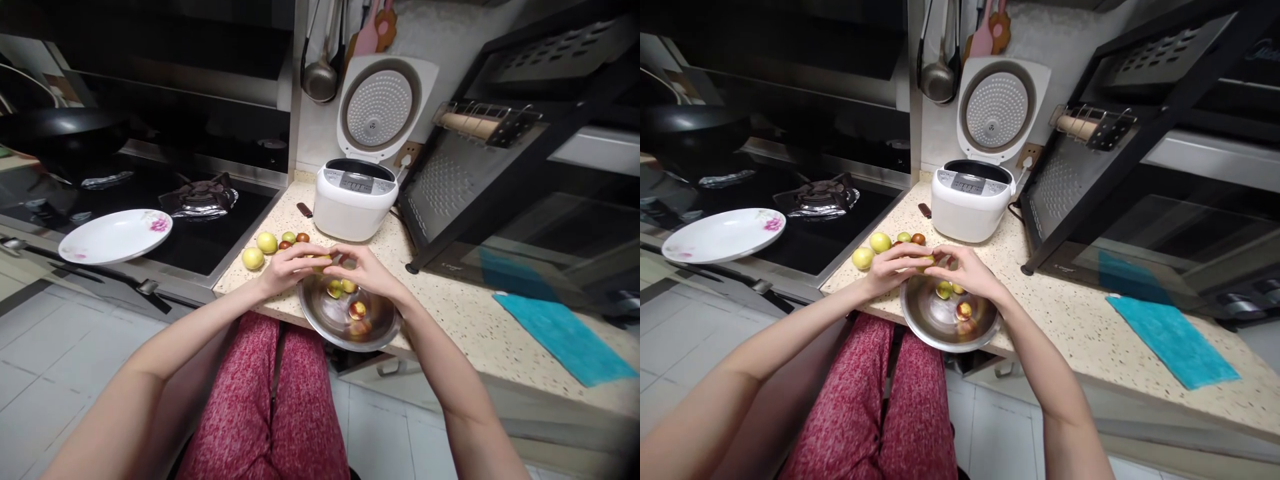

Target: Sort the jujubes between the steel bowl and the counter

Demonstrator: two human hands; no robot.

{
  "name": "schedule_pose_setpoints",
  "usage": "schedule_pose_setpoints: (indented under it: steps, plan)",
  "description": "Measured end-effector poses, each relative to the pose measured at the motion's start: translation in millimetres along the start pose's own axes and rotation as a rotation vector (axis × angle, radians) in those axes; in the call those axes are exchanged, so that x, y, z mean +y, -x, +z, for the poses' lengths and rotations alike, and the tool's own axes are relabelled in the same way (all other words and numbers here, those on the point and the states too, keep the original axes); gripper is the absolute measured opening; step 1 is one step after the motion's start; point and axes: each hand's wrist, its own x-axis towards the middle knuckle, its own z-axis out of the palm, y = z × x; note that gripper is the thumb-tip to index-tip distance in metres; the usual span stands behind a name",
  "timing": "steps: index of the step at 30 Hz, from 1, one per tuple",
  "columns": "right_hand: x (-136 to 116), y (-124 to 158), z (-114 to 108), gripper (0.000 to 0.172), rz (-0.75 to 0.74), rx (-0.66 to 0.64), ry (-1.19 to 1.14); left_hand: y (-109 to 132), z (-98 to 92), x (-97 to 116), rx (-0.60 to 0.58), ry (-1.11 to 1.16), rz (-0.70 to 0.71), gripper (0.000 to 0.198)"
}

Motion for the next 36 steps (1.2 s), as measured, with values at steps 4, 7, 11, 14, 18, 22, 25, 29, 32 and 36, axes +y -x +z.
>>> schedule_pose_setpoints:
  steps: [4, 7, 11, 14, 18, 22, 25, 29, 32, 36]
  plan:
    - [-1.7, 2.4, -1.9, 0.034, 0.07, 0.005, -0.064, 1.3, -1.0, 0.3, -0.037, 0.013, -0.003, 0.045]
    - [-2.5, 5.5, -5.5, 0.034, 0.092, -0.022, -0.04, 2.5, -4.6, 3.7, -0.016, -0.024, -0.065, 0.045]
    - [-3.7, 7.5, -9.0, 0.027, 0.061, -0.097, 0.026, 6.2, -15.3, 7.2, 0.12, -0.134, -0.226, 0.034]
    - [-3.1, 6.9, -8.8, 0.026, 0.013, -0.17, 0.102, 11.2, -24.3, 5.7, 0.153, -0.204, -0.35, 0.031]
    - [0.8, 5.6, -5.2, 0.025, -0.09, -0.246, 0.19, 18.1, -30.7, 0.8, 0.064, -0.224, -0.413, 0.03]
    - [4.2, 5.4, -1.1, 0.024, -0.143, -0.323, 0.258, 23.4, -34.3, -1.7, -0.141, -0.349, -0.36, 0.028]
    - [5.3, 5.4, 0.3, 0.023, -0.137, -0.364, 0.318, 28.2, -39.2, -1.7, -0.246, -0.487, -0.338, 0.027]
    - [6.6, 5.1, 0.7, 0.021, -0.117, -0.395, 0.353, 35.5, -44.8, -3.3, -0.311, -0.581, -0.331, 0.032]
    - [7.6, 5.0, 0.9, 0.02, -0.113, -0.403, 0.352, 39.0, -45.2, -6.5, -0.346, -0.592, -0.319, 0.036]
    - [8.5, 5.5, 0.6, 0.022, -0.109, -0.394, 0.339, 41.1, -43.6, -10.1, -0.336, -0.518, -0.325, 0.032]
